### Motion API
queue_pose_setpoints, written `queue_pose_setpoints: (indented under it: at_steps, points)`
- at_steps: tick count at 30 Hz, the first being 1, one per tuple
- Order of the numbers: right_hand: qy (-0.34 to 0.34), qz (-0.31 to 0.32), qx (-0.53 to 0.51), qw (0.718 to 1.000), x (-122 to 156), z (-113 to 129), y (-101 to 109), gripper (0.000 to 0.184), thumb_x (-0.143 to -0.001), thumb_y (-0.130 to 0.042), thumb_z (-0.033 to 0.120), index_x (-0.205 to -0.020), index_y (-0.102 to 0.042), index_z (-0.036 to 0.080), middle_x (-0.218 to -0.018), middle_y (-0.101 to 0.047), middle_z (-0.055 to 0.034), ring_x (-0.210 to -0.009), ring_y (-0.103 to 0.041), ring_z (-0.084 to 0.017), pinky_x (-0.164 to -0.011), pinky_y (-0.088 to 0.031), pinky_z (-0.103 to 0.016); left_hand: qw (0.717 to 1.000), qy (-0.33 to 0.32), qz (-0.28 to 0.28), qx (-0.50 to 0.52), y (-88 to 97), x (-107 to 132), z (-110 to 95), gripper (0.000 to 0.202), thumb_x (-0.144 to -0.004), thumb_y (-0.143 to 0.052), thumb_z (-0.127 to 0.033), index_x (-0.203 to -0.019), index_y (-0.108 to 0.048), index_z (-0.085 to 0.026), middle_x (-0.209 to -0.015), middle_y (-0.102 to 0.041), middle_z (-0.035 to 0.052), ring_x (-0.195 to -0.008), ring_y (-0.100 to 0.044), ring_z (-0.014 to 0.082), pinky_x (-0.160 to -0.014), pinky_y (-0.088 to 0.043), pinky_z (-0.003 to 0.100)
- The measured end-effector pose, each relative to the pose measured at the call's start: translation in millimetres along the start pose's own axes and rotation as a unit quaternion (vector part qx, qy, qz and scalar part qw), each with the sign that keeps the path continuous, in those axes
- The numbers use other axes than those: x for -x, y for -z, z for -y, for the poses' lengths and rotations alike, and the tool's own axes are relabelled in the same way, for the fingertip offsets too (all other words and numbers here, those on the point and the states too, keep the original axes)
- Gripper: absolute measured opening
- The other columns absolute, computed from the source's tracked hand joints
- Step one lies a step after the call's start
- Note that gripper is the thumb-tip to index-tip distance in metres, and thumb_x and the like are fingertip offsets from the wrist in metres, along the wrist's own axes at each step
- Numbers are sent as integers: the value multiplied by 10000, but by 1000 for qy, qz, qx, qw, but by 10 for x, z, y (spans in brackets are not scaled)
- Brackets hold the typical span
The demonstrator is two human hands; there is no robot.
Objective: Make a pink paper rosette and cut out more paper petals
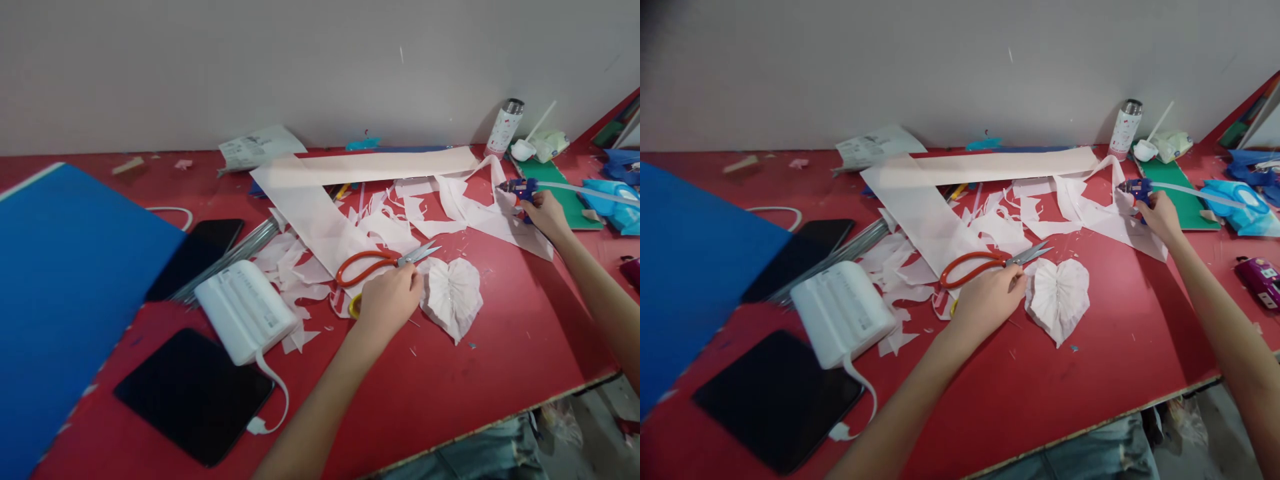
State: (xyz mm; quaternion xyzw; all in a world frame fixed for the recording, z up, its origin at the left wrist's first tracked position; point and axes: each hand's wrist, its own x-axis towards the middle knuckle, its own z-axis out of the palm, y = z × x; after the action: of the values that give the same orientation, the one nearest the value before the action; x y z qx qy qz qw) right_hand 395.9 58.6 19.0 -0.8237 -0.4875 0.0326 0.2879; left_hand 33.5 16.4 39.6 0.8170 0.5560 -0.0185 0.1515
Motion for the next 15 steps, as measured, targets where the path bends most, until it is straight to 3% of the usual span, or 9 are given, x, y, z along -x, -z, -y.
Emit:
queue_pose_setpoints:
  at_steps: [5,11,15]
  points:
    - [-17,8,-2,1000,13,18,9,229,-759,-570,383,-830,-423,223,-894,-645,-107,-753,-542,-184,-639,-356,-304,1000,-3,-2,3,6,7,2,308,-919,-331,-286,-913,-624,-192,-850,-700,70,-802,-651,236,-600,-397,308]
    - [-5,2,6,1000,-12,20,-9,247,-740,-579,387,-833,-428,215,-790,-606,-52,-703,-540,-192,-602,-359,-300,1000,-4,0,10,3,5,8,296,-918,-340,-288,-913,-620,-191,-855,-700,75,-801,-652,240,-599,-402,308]
    - [20,-49,55,997,126,45,38,318,-743,-577,408,-937,-467,182,-917,-597,-108,-864,-555,-266,-737,-414,-382,1000,-2,0,6,7,7,11,292,-919,-340,-279,-922,-619,-193,-863,-702,74,-818,-656,240,-610,-407,303]
